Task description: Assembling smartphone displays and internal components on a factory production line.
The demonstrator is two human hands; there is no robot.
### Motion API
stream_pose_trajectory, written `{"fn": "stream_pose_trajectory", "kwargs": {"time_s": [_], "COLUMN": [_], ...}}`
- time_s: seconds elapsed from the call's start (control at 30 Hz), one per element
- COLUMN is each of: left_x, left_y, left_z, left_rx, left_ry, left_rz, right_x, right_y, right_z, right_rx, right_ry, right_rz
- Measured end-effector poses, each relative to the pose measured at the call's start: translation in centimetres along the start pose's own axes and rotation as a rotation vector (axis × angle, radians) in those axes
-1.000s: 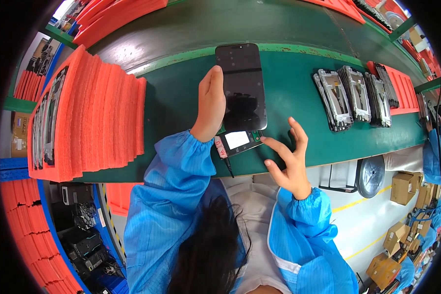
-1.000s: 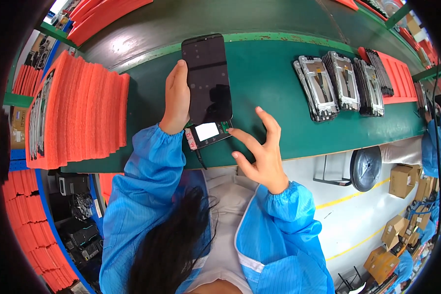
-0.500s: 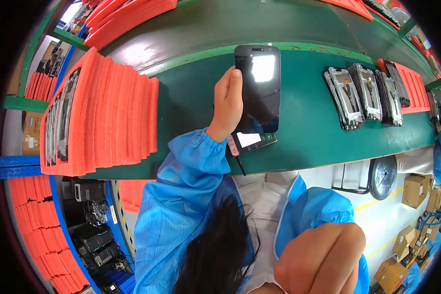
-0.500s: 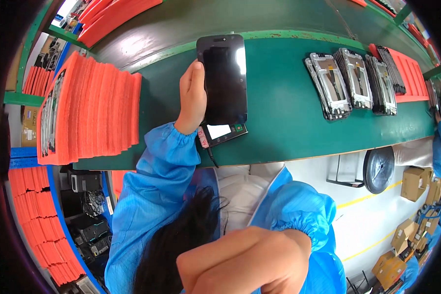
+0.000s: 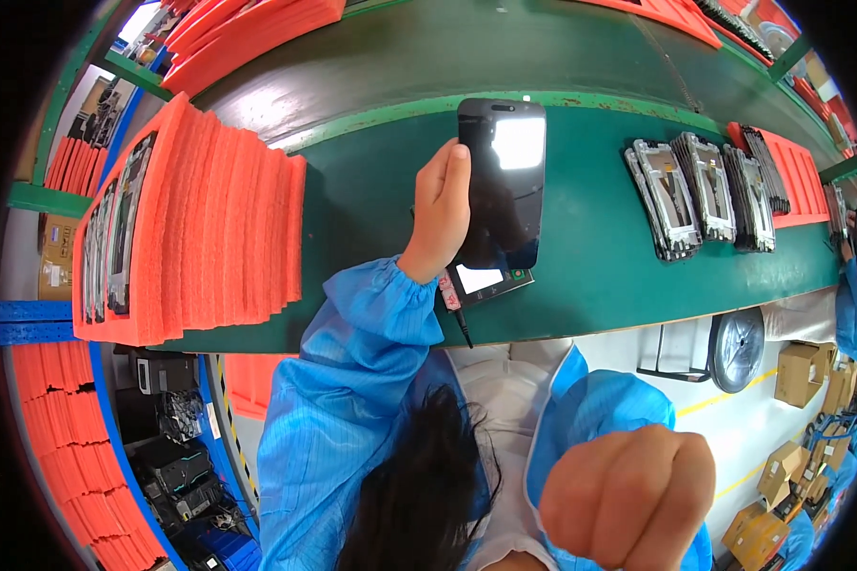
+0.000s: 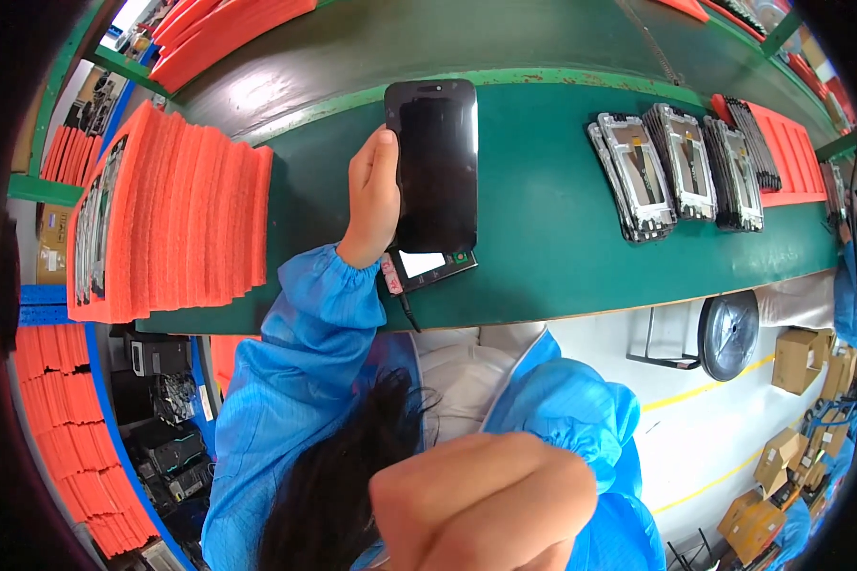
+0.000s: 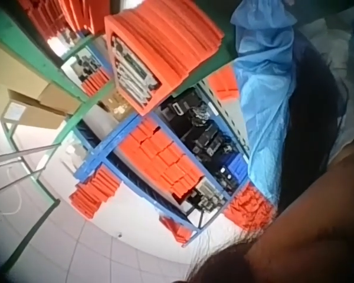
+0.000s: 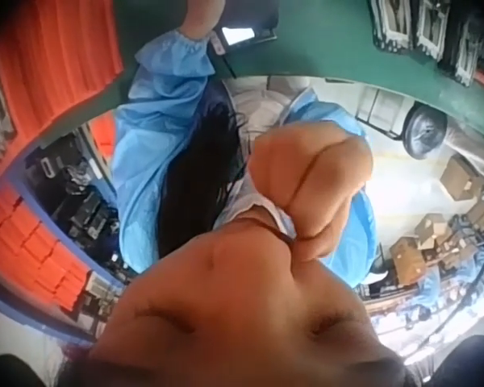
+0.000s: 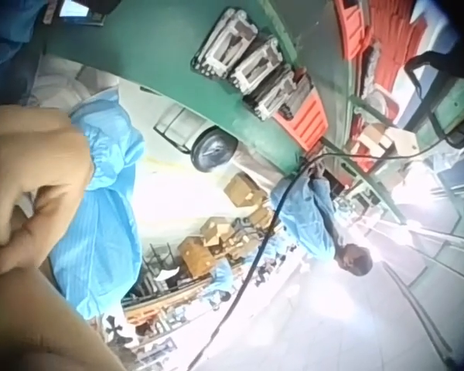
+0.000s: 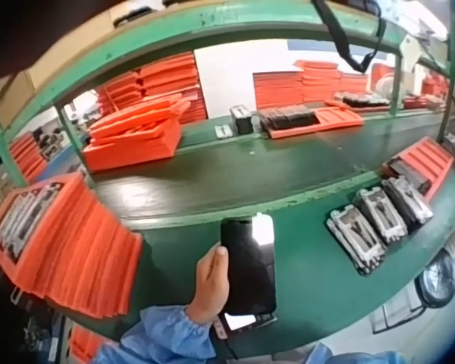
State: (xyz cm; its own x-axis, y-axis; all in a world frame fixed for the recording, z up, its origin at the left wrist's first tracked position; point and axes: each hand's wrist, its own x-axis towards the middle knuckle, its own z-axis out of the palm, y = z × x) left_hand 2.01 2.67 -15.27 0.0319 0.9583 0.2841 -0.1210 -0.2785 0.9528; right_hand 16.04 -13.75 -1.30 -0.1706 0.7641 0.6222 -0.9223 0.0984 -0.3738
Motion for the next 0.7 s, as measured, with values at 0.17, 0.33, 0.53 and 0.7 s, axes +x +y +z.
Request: {"fn": "stream_pose_trajectory", "kwargs": {"time_s": [0.17,0.33,0.53,0.7], "left_x": [0.3,0.2,-0.6,-0.6], "left_y": [-0.3,0.4,0.2,0.3], "left_z": [-0.3,0.6,0.3,0.0], "left_rx": [0.027,-0.063,-0.065,-0.043], "left_ry": [0.005,0.059,-0.007,0.008], "left_rz": [0.02,0.055,-0.038,-0.068], "right_x": [-0.6,-0.2,-1.3,-2.6], "right_y": [0.0,-0.7,3.1,2.7], "right_z": [-1.5,-8.0,-17.9,-19.4], "right_rx": [-0.184,-1.515,-1.363,-1.519], "right_ry": [-0.061,-0.177,0.624,0.584], "right_rz": [-0.121,-0.505,-0.056,0.036]}}
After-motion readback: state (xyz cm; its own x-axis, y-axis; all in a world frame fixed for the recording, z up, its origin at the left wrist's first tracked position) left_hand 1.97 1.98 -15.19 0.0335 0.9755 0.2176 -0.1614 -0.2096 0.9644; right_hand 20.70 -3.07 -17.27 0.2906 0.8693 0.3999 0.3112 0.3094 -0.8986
